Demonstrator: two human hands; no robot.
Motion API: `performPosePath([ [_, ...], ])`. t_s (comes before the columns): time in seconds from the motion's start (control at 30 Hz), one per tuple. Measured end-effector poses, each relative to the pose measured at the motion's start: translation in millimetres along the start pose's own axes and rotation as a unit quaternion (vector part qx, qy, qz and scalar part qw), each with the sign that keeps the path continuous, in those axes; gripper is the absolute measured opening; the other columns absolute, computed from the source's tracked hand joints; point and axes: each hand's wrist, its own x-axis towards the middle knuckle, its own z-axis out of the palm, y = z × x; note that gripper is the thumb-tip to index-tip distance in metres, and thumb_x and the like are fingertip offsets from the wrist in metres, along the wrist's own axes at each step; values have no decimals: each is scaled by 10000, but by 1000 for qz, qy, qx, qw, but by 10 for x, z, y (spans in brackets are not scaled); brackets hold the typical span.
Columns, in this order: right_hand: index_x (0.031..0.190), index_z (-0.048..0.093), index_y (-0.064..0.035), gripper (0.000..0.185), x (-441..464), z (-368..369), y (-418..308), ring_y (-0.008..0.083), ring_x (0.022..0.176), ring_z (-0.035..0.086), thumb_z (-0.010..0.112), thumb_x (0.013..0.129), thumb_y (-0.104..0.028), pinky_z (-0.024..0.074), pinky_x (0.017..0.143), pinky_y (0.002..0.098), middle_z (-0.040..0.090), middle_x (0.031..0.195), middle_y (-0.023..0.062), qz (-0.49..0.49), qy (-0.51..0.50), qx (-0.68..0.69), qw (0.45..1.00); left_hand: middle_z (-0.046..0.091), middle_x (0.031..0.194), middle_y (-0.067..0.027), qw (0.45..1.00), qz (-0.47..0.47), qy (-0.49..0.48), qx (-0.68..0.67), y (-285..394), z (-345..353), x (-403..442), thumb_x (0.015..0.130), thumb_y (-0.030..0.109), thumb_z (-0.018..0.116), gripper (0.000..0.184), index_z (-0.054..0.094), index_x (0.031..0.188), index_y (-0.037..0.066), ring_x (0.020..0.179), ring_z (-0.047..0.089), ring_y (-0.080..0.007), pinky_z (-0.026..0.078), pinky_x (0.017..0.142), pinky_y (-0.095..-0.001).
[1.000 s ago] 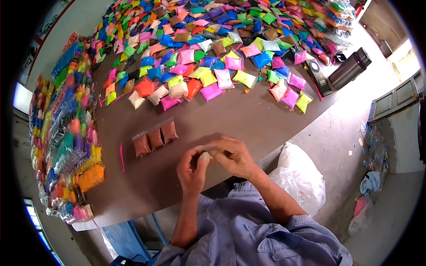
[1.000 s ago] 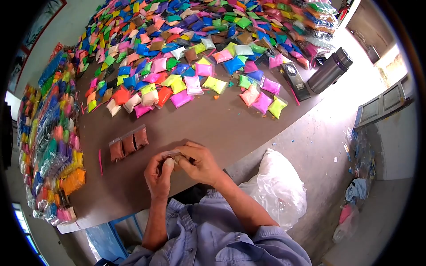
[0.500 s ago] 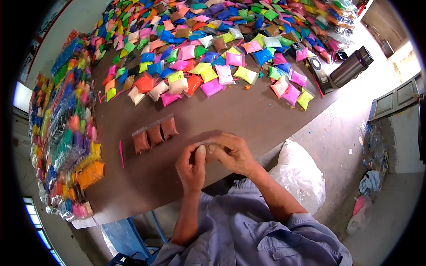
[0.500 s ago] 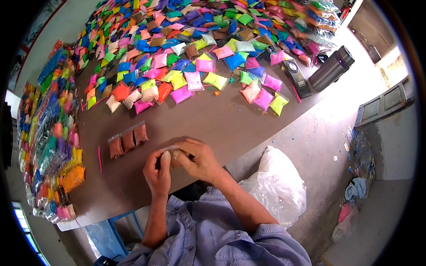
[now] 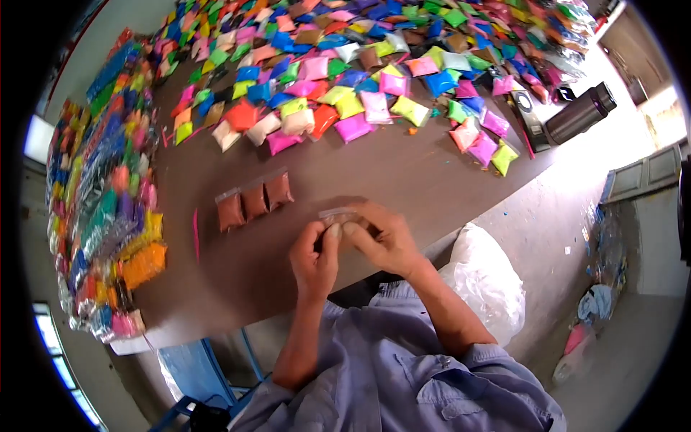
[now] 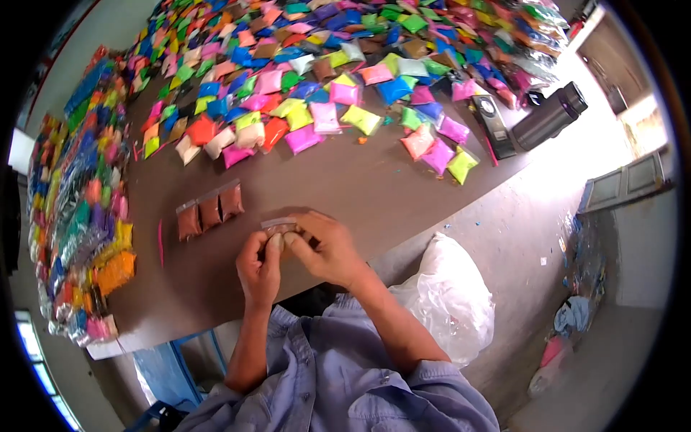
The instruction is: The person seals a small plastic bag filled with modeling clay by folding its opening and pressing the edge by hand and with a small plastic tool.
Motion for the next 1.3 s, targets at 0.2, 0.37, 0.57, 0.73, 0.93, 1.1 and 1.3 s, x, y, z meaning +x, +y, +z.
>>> performPosePath([
  [0.2,1182,719,22,224,-9,70,296,123,756,623,695,967,-37,493,673,274,669,897,68,9,74,116,990,732,904,-38,999,-12,-23,-40,159,51,20,993,86,698,150,700,1097,-22,831,645,-68,529,743,-254],
  [0.37,1283,664,66,265,-20,-40,221,98,954,672,640,1060,-75,561,845,247,722,1065,35,49,0,64,997,742,891,-31,999,-26,-25,-8,174,11,21,997,68,694,142,697,1096,-34,807,637,-55,531,727,-251],
  [0.57,1275,668,49,284,-18,-13,77,85,948,655,680,1046,-120,547,840,239,715,1052,22,78,-15,96,992,737,869,-153,999,-32,-4,-29,89,5,18,949,101,742,153,684,1032,-13,761,726,-194,561,683,-332],
  [0.73,1254,674,56,261,-14,-31,102,81,897,649,696,1025,-68,522,766,218,726,1035,36,52,28,103,993,772,939,-136,999,23,-20,-40,157,21,62,937,104,768,193,689,1059,-23,833,744,-161,579,724,-313],
  [0.93,1236,678,47,254,18,2,73,72,904,622,684,1016,-80,503,795,223,702,1014,13,53,48,58,996,710,907,-170,999,49,16,-14,111,23,56,922,113,775,201,700,1081,17,774,719,-292,564,675,-370],
  [1.1,1145,679,15,190,-60,-181,197,77,860,597,631,1028,-128,489,771,234,666,947,9,65,49,-37,996,680,866,-177,999,30,-2,-17,34,69,-19,963,133,723,109,696,1024,47,786,682,-370,549,699,-443],
  [1.3,1111,642,-11,140,-22,-132,239,97,917,583,589,1067,-133,474,821,250,646,1002,23,66,45,67,995,668,898,-202,996,37,40,-66,62,79,-19,989,222,648,191,611,980,35,836,661,-409,527,743,-517],
])
